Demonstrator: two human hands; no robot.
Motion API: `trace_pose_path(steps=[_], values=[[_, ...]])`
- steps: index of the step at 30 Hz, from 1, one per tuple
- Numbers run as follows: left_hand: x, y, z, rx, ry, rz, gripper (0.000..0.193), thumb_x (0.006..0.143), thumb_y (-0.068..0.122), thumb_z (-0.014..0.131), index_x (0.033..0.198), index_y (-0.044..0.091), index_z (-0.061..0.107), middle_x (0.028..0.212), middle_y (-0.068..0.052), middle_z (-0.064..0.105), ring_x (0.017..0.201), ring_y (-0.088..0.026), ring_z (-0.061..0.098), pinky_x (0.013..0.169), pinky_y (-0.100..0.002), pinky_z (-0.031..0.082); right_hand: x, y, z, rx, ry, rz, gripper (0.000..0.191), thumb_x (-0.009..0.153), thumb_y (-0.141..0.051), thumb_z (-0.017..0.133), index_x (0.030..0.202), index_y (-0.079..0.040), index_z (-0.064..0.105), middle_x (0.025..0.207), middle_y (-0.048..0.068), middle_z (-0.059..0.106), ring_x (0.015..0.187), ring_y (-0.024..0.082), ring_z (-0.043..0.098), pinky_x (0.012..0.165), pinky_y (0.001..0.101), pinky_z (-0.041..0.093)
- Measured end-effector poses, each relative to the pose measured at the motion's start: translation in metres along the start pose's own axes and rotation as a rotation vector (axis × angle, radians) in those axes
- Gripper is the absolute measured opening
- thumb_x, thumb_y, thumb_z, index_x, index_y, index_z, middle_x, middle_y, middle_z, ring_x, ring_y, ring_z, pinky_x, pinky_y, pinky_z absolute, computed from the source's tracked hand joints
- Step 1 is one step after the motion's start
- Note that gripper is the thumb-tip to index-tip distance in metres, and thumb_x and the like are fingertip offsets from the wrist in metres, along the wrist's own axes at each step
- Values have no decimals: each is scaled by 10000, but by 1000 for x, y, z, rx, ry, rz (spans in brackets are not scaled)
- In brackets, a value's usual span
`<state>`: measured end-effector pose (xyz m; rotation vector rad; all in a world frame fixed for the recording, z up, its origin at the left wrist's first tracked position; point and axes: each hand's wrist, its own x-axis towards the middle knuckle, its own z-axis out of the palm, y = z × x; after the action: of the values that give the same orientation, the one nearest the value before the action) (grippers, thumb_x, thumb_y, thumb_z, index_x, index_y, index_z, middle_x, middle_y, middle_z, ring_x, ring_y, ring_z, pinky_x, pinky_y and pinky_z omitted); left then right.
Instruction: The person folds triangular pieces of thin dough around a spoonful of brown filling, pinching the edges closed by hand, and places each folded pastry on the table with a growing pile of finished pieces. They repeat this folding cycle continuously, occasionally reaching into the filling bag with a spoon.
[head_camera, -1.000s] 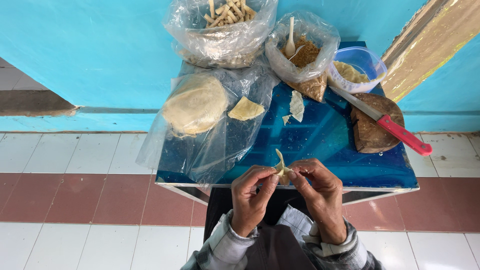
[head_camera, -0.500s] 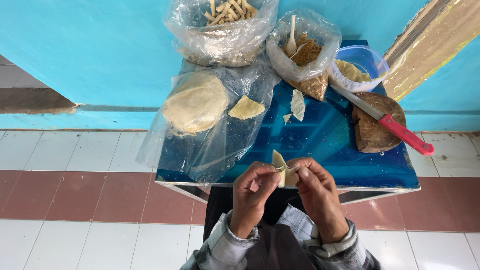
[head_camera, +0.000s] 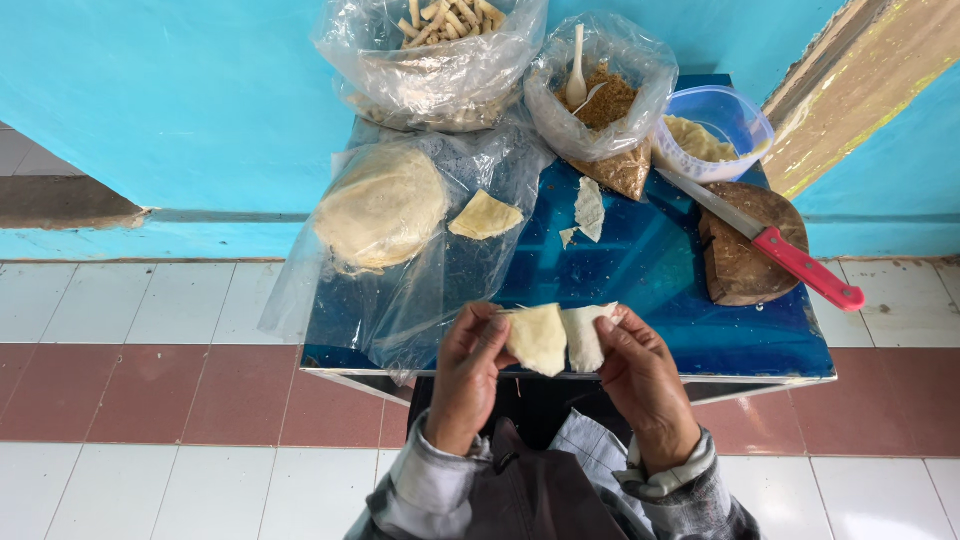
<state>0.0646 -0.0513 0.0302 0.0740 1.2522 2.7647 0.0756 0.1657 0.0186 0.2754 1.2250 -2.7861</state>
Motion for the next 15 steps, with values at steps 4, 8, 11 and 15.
trace_pose_path(steps=[4,8,11,15], values=[[37,24,-16,178,37,-14,160,982,211,630,1019,58,603,989,-59,708,899,-167,734,755,-339,648,15,-21,-5,-459,90,-355,78,1003,-104,651,1058,-60,685,1009,78,728,872,161,706,763,310,585],[108,33,-26,305,0,118,184,1008,203,646,1082,39,606,974,-29,663,877,-116,694,750,-316,621,27,-33,10,-1593,209,-773,76,976,-135,704,1014,-71,713,915,112,677,734,242,686,660,338,547],[170,21,-30,370,33,76,183,987,206,661,1042,40,605,867,-40,639,743,-149,696,689,-345,637,21,-12,32,-1734,-4,-781,115,902,-174,758,978,-95,721,882,116,659,712,315,665,632,397,526],[189,-6,-60,834,177,229,192,989,210,668,991,28,608,822,-70,683,702,-160,668,627,-366,585,7,-11,44,-1713,-79,-763,242,837,-249,793,986,-71,724,892,104,675,748,327,688,630,409,537]])
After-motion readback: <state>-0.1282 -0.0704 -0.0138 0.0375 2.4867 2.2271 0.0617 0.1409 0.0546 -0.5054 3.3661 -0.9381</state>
